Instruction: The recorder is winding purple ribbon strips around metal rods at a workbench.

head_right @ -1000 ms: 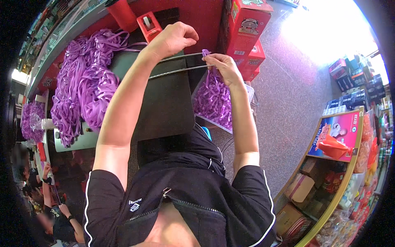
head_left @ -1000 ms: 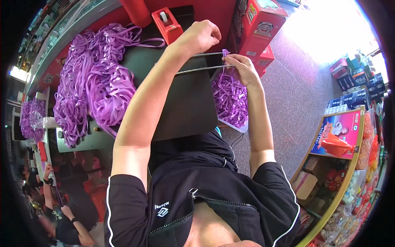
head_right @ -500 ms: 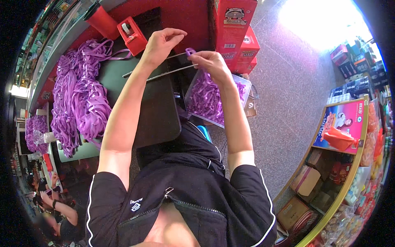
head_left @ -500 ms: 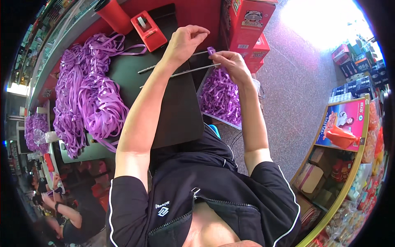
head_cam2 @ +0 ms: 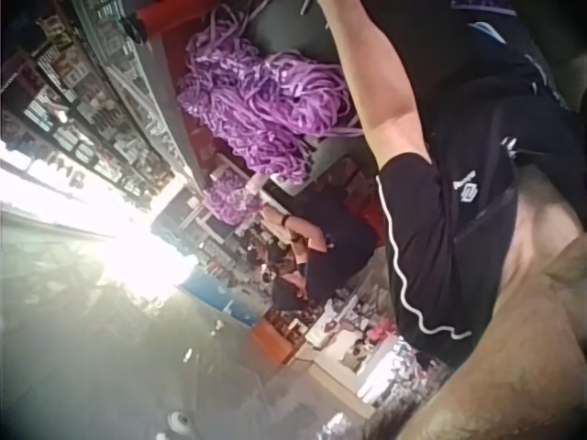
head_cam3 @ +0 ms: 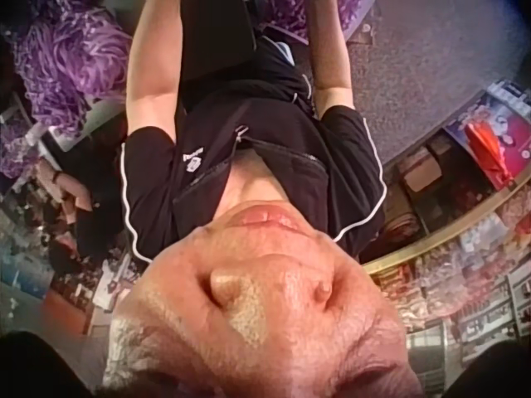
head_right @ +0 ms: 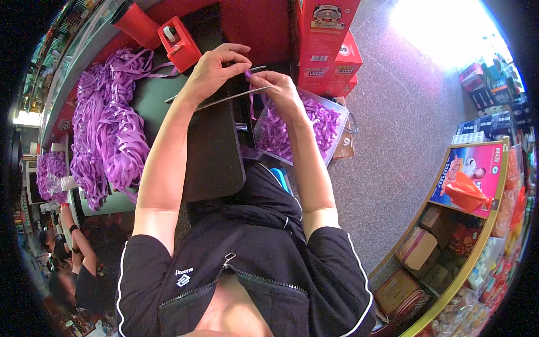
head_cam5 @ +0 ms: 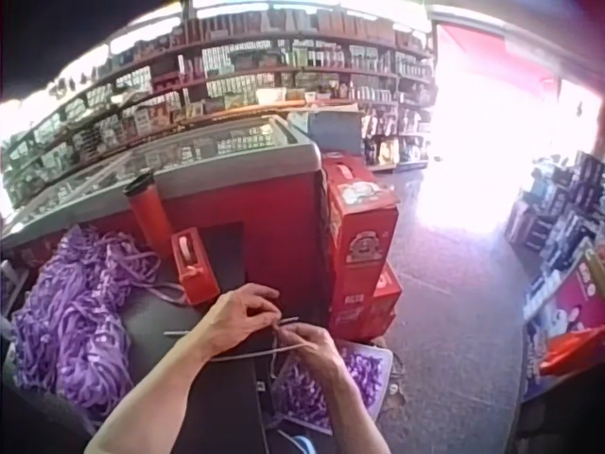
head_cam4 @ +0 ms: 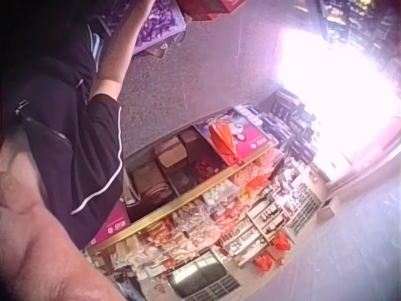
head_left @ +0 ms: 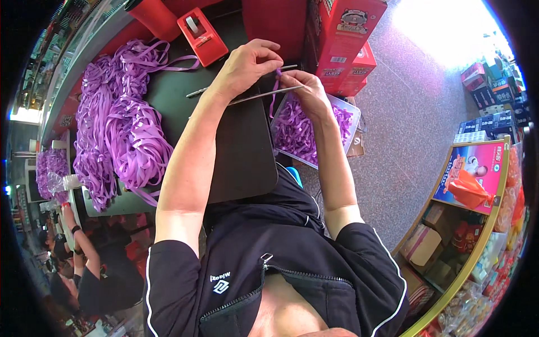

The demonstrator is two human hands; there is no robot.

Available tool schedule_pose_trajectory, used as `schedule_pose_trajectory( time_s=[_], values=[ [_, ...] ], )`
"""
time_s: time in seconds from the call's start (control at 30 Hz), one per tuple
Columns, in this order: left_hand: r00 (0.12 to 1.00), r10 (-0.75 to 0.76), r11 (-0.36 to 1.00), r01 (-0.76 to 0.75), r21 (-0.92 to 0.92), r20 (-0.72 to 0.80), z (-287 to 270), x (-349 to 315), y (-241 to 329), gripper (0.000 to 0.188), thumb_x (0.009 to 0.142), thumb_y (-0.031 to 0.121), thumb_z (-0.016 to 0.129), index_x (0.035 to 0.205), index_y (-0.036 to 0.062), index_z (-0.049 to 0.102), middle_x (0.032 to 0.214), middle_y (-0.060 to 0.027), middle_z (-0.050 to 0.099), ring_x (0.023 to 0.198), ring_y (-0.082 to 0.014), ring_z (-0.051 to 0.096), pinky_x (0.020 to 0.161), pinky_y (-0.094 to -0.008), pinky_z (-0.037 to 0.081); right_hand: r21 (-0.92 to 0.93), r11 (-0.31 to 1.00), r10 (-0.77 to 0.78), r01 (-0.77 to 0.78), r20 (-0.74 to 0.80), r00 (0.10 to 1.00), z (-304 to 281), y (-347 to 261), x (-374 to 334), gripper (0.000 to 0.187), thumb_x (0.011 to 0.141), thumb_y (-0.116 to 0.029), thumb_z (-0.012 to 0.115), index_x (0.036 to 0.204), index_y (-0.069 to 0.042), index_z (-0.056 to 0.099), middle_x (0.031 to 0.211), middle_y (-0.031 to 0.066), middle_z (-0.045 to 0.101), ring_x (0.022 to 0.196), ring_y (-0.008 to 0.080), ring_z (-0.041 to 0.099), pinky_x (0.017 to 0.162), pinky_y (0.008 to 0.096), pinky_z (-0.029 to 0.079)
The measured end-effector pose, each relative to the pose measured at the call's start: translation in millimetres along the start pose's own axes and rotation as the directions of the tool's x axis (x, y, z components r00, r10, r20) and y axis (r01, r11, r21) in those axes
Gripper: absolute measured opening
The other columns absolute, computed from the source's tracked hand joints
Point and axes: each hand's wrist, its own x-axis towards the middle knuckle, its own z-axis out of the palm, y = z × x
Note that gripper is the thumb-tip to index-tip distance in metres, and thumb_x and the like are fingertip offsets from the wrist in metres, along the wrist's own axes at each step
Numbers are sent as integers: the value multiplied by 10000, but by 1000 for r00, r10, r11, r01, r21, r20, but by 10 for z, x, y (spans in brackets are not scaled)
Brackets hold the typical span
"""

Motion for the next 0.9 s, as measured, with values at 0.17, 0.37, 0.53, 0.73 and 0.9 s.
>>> schedule_pose_trajectory(
  time_s=[0.17,0.37,0.53,0.73,0.9],
  values=[
    [994,1,1000,-1,-3,-107,-2,-18,10,198,846,187,670,989,54,700,1268,-84,554,1071,-166,576,905,-289,446,-4,1000,-29,29,-10,1000,34,70,-47,244,877,-209,661,946,25,670,796,1,628,729,54,528,668,200,409],
    [997,80,996,-80,31,-2,-105,7,-40,184,838,177,681,981,66,709,1257,-67,563,1108,-172,554,909,-288,443,17,999,-50,50,-32,998,79,64,-36,237,877,-215,662,940,14,669,779,-3,616,719,58,526,663,198,401],
    [998,30,996,-34,79,50,-102,-6,-72,172,845,188,673,949,59,716,1267,-64,557,1107,-174,554,922,-288,433,42,998,-45,46,-32,998,90,76,-37,226,876,-213,665,940,4,668,774,0,614,708,62,528,656,194,398],
    [995,-2,996,-7,85,99,-89,-21,-88,194,864,215,651,949,53,713,1332,-71,506,1234,-212,468,1000,-316,372,-40,999,19,-20,-28,999,-55,56,-93,275,903,-235,626,1002,19,660,825,23,649,771,82,574,714,197,435],
    [993,9,997,-18,76,114,-81,-25,-120,207,870,230,642,952,53,711,1345,-85,494,1340,-245,352,1053,-338,316,-335,934,-164,121,-103,981,-48,-75,-40,289,871,-210,631,1070,-2,650,889,56,663,800,100,590,716,241,457]
  ],
)
